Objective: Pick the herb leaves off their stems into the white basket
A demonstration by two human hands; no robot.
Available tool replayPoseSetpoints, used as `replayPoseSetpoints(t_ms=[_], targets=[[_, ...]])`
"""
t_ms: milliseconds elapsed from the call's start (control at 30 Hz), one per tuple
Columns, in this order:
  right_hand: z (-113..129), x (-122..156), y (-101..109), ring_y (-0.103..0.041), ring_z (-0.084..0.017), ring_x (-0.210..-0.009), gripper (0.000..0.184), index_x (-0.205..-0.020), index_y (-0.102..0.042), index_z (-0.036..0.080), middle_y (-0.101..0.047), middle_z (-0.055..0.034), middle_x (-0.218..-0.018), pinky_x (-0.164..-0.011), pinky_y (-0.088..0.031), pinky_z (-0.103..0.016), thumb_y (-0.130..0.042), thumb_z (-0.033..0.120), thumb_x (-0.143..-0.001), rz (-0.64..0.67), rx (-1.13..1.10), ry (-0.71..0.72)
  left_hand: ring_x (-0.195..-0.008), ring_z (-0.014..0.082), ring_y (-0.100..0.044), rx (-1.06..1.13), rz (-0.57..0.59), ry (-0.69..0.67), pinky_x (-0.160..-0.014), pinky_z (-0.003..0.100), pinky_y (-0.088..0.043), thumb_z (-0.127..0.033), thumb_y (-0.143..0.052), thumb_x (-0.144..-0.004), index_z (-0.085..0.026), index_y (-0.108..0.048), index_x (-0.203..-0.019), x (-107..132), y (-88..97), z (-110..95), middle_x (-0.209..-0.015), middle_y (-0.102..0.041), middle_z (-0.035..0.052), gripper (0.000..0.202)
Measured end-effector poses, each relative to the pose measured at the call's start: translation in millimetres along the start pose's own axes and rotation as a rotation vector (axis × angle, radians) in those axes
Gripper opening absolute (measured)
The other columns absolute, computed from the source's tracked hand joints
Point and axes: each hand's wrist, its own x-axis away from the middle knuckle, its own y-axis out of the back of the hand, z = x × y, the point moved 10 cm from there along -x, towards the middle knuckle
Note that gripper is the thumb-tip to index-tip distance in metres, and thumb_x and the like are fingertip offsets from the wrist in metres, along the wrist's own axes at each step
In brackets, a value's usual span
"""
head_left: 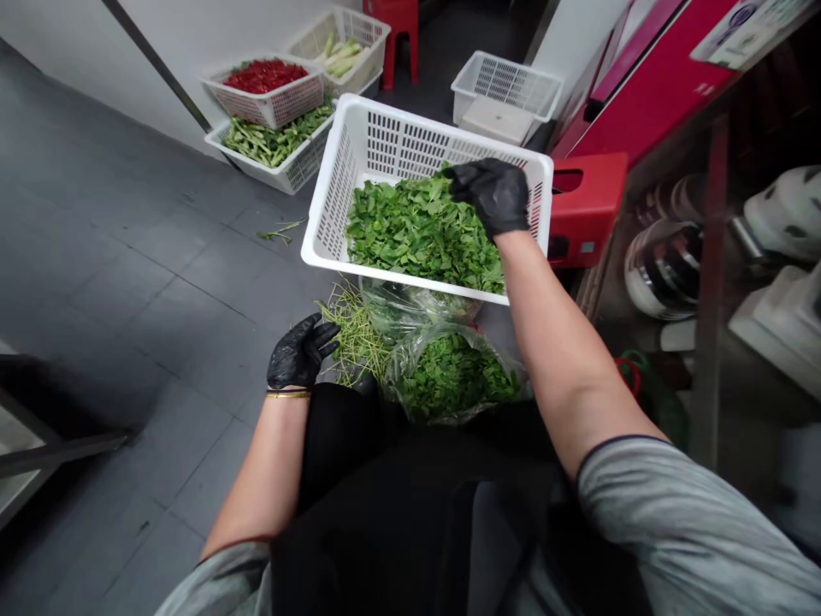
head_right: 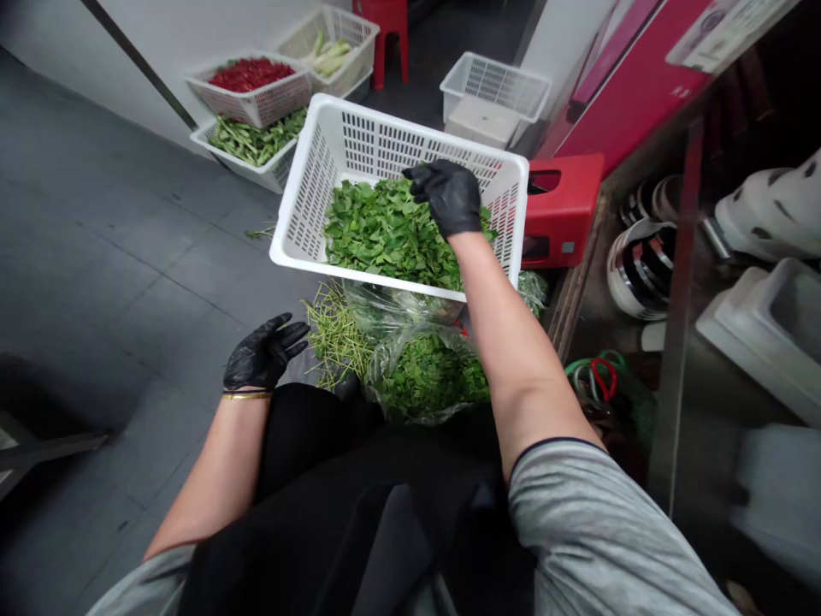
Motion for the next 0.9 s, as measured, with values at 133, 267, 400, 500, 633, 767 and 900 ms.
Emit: replayPoseSetpoints(t_ms=[133,267,400,500,633,767,900], targets=[[-7,115,18,-0.071,-0.021,-0.074,0.028,-0.071,-0.064,0.016,-0.072,-0.0094,-0.076,-0.064,-0.058,-0.033,-0.063,0.039,-0.086,0.028,-0.243,-0.219,-0.049,0.0132,-0.061,-0.057,-0.023,-0.069,-0.059,0.030,-0.054,-0.039,-0.072,-0.081,-0.015,-0.064,-0.066,0,-3.4,-3,-0.061,-0.068,0.0050,0.030],[-61,253,-48,-0.071,-0.020,-0.076,0.014,-0.078,-0.072,0.012,-0.075,-0.0113,-0.083,-0.074,-0.057,-0.031,-0.065,0.025,-0.081,0.723,0.260,-0.591,-0.048,0.0140,-0.060,-0.051,0.022,-0.019,-0.056,0.030,-0.055,-0.049,-0.068,-0.084,-0.016,-0.067,-0.069,7,-21.9,12,-0.057,-0.065,0.0034,0.037],[-107,351,-68,-0.070,-0.024,-0.083,0.009,-0.073,-0.073,0.005,-0.074,-0.0155,-0.077,-0.082,-0.054,-0.032,-0.073,0.008,-0.065,0.973,0.543,-0.743,-0.079,0.0191,-0.072,-0.053,0.205,0.057,-0.056,0.026,-0.056,-0.032,-0.072,-0.080,-0.020,-0.072,-0.108,28,-61.6,38,-0.092,-0.075,0.0060,0.030],[-116,409,-68,-0.069,-0.021,-0.080,0.011,-0.074,-0.075,0.006,-0.073,-0.0116,-0.073,-0.081,-0.054,-0.029,-0.073,0.010,-0.064,1.096,0.607,-0.780,-0.082,0.0208,-0.072,-0.147,0.338,0.147,-0.058,0.026,-0.056,-0.026,-0.071,-0.077,-0.016,-0.072,-0.111,46,-82.5,67,-0.095,-0.075,0.0102,0.035],[-119,437,-62,-0.072,-0.022,-0.086,0.017,-0.084,-0.078,0.009,-0.076,-0.0136,-0.086,-0.082,-0.055,-0.029,-0.072,0.013,-0.069,1.179,0.679,-0.738,-0.067,0.0196,-0.070,-0.327,0.408,0.176,-0.054,0.025,-0.053,-0.027,-0.071,-0.075,-0.006,-0.075,-0.098,53,-87.8,91,-0.080,-0.074,0.0156,0.032],[-140,406,-60,-0.066,-0.029,-0.115,0.034,-0.112,-0.074,0.006,-0.069,-0.0237,-0.120,-0.098,-0.050,-0.032,-0.063,0.015,-0.081,1.093,0.814,-0.632,-0.062,0.0182,-0.067,-0.444,0.372,0.128,-0.054,0.025,-0.051,-0.030,-0.072,-0.072,-0.007,-0.076,-0.093,44,-79.9,94,-0.073,-0.073,0.0126,0.032],[-166,409,-74,-0.065,-0.030,-0.118,0.034,-0.112,-0.074,0.007,-0.070,-0.0227,-0.119,-0.100,-0.050,-0.034,-0.065,0.018,-0.081,1.116,0.884,-0.618,-0.064,0.0175,-0.067,-0.553,0.364,0.089,-0.056,0.026,-0.051,-0.036,-0.072,-0.072,-0.008,-0.076,-0.094,38,-73.8,97,-0.075,-0.074,0.0107,0.036]])
